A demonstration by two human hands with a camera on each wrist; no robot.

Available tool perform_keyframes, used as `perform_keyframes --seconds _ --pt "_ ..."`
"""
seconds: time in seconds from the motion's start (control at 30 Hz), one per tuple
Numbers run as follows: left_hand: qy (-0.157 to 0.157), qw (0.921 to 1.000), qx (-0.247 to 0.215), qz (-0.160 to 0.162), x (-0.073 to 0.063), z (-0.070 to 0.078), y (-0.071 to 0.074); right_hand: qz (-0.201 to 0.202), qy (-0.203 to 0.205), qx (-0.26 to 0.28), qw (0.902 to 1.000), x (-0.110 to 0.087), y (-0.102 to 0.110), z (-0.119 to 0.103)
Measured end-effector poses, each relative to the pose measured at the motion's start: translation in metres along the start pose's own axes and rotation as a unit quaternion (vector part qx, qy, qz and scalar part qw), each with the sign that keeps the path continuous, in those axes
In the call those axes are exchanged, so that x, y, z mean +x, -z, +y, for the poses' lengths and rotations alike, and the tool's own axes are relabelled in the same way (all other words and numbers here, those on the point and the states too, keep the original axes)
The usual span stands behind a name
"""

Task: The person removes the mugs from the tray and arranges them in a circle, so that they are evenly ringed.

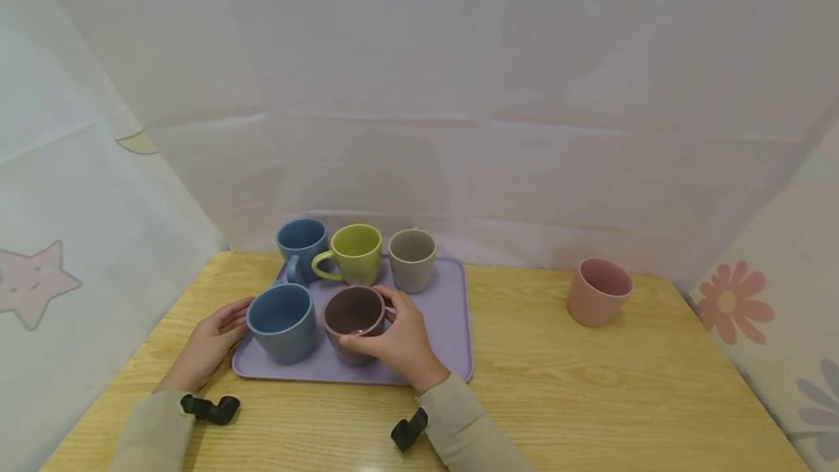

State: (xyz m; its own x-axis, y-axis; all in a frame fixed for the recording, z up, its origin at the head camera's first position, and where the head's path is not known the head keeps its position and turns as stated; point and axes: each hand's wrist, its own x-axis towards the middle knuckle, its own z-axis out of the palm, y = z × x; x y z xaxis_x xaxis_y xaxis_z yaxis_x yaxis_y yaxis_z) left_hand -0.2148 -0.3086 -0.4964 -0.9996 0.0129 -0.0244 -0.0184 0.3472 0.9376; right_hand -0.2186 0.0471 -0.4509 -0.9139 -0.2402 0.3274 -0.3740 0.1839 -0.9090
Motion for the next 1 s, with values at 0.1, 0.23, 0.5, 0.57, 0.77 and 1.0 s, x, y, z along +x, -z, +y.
perform_keyframes --seconds 0.1,0.23,0.5,0.57,0.77,1.0 --pt "0.002 1.0 0.0 0.002 -0.001 -0.002 0.0 0.002 -0.002 -0.004 1.0 0.0 0.001 0.0" --pt "0.002 1.0 0.0 0.003 -0.002 -0.002 0.0 0.009 -0.008 -0.013 0.9999 0.0 0.003 0.0" --pt "-0.006 1.0 0.002 -0.002 -0.001 0.002 -0.001 0.034 -0.009 -0.02 0.9992 0.003 0.012 -0.005" --pt "-0.004 1.0 -0.001 -0.001 0.0 0.002 -0.001 0.042 -0.008 -0.022 0.9989 0.004 0.016 -0.007" --pt "-0.001 1.0 -0.003 -0.003 0.0 0.001 0.0 0.067 -0.011 -0.017 0.9976 0.008 0.03 -0.014" --pt "-0.009 0.9999 -0.008 -0.003 0.0 0.001 0.0 0.073 -0.024 -0.017 0.9969 0.011 0.052 -0.02"
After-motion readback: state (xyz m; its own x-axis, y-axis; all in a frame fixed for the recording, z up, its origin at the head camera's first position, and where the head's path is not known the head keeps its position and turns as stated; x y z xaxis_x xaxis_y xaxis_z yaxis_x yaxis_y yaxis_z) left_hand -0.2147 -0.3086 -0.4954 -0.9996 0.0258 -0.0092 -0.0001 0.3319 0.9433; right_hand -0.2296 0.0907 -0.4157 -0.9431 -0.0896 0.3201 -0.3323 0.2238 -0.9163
